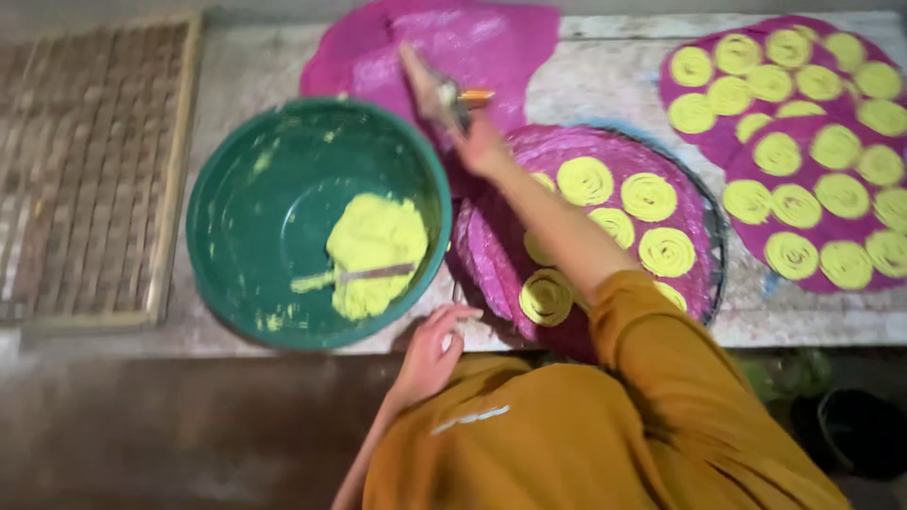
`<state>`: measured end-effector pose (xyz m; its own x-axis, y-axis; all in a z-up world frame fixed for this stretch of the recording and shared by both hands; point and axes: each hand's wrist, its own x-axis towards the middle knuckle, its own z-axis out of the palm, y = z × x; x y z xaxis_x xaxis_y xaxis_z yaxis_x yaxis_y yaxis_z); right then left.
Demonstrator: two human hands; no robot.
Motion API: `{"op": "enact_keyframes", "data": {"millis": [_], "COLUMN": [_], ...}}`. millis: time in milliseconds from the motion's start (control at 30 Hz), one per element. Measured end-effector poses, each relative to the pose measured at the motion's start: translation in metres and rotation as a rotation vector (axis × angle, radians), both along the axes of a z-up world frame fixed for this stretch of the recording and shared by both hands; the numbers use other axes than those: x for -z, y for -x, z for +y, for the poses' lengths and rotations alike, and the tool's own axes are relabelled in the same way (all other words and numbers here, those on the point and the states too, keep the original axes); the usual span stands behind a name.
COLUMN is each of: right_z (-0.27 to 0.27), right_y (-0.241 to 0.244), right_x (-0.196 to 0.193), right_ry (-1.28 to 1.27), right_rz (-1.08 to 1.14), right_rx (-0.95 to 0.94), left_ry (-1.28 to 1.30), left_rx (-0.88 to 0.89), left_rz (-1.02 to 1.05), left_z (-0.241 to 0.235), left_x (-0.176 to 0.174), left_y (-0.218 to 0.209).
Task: The person uses a wooden dough extruder to pipe yellow dough into spiral shapes onto a pink mat. They repeatedly load the extruder from a green bowl and pipe multiple spirals in sequence.
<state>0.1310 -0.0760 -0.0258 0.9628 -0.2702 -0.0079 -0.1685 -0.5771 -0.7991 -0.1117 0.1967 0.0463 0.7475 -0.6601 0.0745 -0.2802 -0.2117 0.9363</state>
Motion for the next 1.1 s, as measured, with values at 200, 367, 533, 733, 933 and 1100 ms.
{"op": "enact_keyframes", "data": {"millis": [200, 367, 533, 733, 933, 1100], "right_z": [-0.012, -0.104, -0.14, -0.149, -0.16, -0.176], "right_y": [0.078, 0.243, 0.368, 0.377, 0.378, 0.382], "right_x": [0.009, -0.021, -0.008, 0.02, 0.011, 0.01], "right_ry": [0.121, 0.409, 0.576, 0.468, 0.317, 0.311], "right_rz": [-0.456, -0.499, 0.102, 0.139, 0.044, -0.213], "right_rx": [0.051, 0.514, 0.704, 0.741, 0.652, 0.454], "left_ry": [0.065, 0.157, 0.124, -0.357, -0.736, -0.574], "left_rx": [0.106, 0.148, 0.04, -0.054, -0.194, -0.373], "left_rz": [0.241, 0.32, -0.053, -0.48, -0.208, -0.462], "left_z": [0.009, -0.011, -0.054, -0.1, -0.134, -0.14], "left_x": [0.003, 0.023, 0.048, 0.063, 0.068, 0.088], "left_y": [-0.024, -0.042, -0.069, -0.103, -0.104, -0.106]}}
